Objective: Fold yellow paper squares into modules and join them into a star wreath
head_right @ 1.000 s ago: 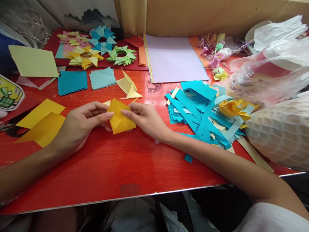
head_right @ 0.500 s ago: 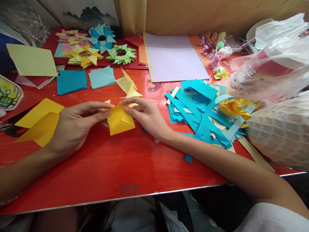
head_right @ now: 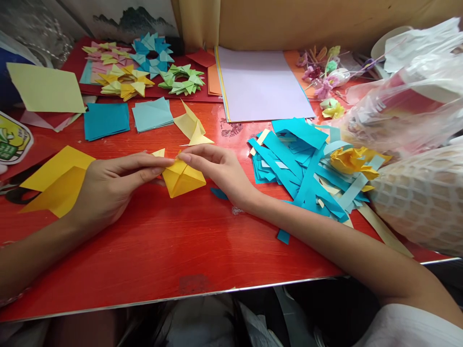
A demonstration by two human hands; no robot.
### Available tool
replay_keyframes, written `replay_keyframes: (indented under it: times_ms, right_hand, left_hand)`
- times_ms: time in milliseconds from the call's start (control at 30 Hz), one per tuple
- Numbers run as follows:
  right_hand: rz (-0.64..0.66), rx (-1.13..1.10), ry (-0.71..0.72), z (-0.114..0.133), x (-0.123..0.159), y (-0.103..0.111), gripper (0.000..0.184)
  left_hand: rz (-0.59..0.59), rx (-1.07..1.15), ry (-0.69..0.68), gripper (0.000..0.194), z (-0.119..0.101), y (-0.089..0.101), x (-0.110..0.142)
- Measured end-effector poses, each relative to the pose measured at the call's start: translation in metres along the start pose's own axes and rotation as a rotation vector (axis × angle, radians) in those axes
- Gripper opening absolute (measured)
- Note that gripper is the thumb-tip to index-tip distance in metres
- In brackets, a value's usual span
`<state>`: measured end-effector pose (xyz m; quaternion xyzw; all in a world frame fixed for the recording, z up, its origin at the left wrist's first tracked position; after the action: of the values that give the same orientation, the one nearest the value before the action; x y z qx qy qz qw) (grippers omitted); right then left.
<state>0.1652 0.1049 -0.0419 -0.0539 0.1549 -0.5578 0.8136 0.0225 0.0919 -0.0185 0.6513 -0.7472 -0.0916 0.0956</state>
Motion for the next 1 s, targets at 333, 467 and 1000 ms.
replay_keyframes:
  times_ms: [333,467,1000]
  right_hand:
    - [0.017,0.037,-0.050,-0.004,0.000,-0.003,0.016]
    - [0.007,0.054,-0.044,-0.004,0.000,-0.002,0.014]
    - [0.055,0.214,-0.015,-0.002,0.003,-0.004,0.024]
  left_hand:
    - [0.057,-0.193,-0.009,0.018,-0.005,-0.006,0.002]
    - [0.107,-0.004,0.093,0.020,0.004,-0.009,-0.002]
    - [0.119,-0.341,0.096,0.021,0.000,-0.015,0.002]
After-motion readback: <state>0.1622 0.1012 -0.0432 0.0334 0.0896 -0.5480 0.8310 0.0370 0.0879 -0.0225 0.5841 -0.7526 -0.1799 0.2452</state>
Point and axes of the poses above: each hand's wrist, its own x-axis away from the middle knuckle, its own y-axis out of the back of the hand, z = x × y, the point moved 9 cm from there along -x, towards the middle knuckle, and after that the axes turned 9 degrees about y, right-handed, at the moved point
